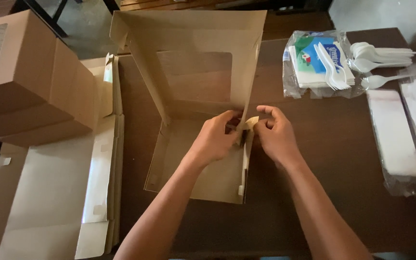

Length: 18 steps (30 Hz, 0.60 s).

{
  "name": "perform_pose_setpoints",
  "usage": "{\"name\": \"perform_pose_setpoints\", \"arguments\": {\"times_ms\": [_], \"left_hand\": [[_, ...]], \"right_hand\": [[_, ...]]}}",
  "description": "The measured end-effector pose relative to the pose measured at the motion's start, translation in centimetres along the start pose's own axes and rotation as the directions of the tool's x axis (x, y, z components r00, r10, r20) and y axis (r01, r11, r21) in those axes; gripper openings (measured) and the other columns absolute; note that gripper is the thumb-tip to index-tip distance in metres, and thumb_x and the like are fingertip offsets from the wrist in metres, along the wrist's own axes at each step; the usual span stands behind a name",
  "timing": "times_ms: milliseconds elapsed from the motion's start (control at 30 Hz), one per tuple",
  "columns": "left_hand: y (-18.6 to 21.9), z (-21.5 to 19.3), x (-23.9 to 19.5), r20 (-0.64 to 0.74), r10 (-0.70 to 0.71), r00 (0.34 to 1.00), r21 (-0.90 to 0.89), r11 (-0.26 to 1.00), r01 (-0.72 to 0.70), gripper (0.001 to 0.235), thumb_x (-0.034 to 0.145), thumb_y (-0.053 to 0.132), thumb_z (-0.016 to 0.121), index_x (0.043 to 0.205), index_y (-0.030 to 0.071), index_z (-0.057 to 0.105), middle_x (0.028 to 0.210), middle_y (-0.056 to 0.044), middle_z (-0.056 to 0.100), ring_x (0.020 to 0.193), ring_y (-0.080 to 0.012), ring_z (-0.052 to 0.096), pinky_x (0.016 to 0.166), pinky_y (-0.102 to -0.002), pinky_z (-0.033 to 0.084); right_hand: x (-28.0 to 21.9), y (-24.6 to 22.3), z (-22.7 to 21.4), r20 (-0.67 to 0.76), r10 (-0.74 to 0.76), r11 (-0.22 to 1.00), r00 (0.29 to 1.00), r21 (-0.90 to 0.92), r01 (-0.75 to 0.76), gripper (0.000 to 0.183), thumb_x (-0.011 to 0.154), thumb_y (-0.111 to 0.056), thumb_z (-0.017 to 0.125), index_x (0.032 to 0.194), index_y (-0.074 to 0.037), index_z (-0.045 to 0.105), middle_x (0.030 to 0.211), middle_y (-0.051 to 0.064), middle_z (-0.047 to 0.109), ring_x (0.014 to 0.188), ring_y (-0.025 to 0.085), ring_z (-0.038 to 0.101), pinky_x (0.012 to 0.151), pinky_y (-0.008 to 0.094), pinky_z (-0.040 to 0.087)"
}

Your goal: The person folds a flat cardboard box into a three-dimensional container with a clear window on the lid. They fold side flaps, tuck tabs into slots, and secure the lid by folding and tucking the top flaps. The completed box is placed on the table.

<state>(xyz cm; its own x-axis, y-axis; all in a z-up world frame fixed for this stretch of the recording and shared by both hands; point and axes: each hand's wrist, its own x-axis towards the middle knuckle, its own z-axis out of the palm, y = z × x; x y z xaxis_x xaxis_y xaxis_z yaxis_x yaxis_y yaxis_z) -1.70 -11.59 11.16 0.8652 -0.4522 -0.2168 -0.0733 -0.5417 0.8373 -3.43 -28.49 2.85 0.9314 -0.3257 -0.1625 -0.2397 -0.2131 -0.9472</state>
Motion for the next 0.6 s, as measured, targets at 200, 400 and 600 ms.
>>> {"name": "perform_pose_setpoints", "arguments": {"times_ms": [200, 400, 600], "left_hand": [[-3.0, 0.8, 2.1, -0.012, 0.060, 0.998, -0.070, 0.996, -0.061, 0.049, 0.090, 0.007, 0.058, 0.139, -0.001, 0.059, 0.119, -0.024, 0.070, 0.112, -0.0363, 0.070, 0.088, -0.047, 0.059], [-1.9, 0.2, 0.8, 0.000, 0.037, 0.999, -0.041, 0.998, -0.037, 0.051, 0.089, 0.008, 0.056, 0.140, 0.000, 0.057, 0.118, -0.021, 0.070, 0.109, -0.0361, 0.071, 0.088, -0.047, 0.061], [-2.4, 0.3, 1.2, -0.010, 0.038, 0.999, -0.076, 0.996, -0.038, 0.047, 0.094, 0.014, 0.057, 0.140, 0.002, 0.059, 0.112, -0.019, 0.072, 0.103, -0.0307, 0.072, 0.084, -0.044, 0.061]], "right_hand": [[-1.4, -1.9, 0.2, 0.018, -0.007, 0.994, 1.000, 0.110, 0.005, 0.045, 0.090, 0.000, 0.054, 0.134, -0.003, 0.061, 0.076, 0.007, 0.059, 0.061, 0.015, 0.056, 0.053, 0.027, 0.045], [-0.4, 0.3, 0.4, 0.018, -0.008, 0.988, 1.000, 0.154, 0.005, 0.050, 0.081, -0.004, 0.062, 0.131, -0.006, 0.064, 0.075, 0.006, 0.059, 0.065, 0.013, 0.057, 0.058, 0.024, 0.045], [0.0, 0.7, 0.5, 0.052, -0.002, 0.976, 0.999, 0.219, -0.009, 0.051, 0.083, 0.000, 0.062, 0.134, 0.002, 0.060, 0.080, 0.007, 0.060, 0.069, 0.014, 0.058, 0.059, 0.025, 0.044]]}}
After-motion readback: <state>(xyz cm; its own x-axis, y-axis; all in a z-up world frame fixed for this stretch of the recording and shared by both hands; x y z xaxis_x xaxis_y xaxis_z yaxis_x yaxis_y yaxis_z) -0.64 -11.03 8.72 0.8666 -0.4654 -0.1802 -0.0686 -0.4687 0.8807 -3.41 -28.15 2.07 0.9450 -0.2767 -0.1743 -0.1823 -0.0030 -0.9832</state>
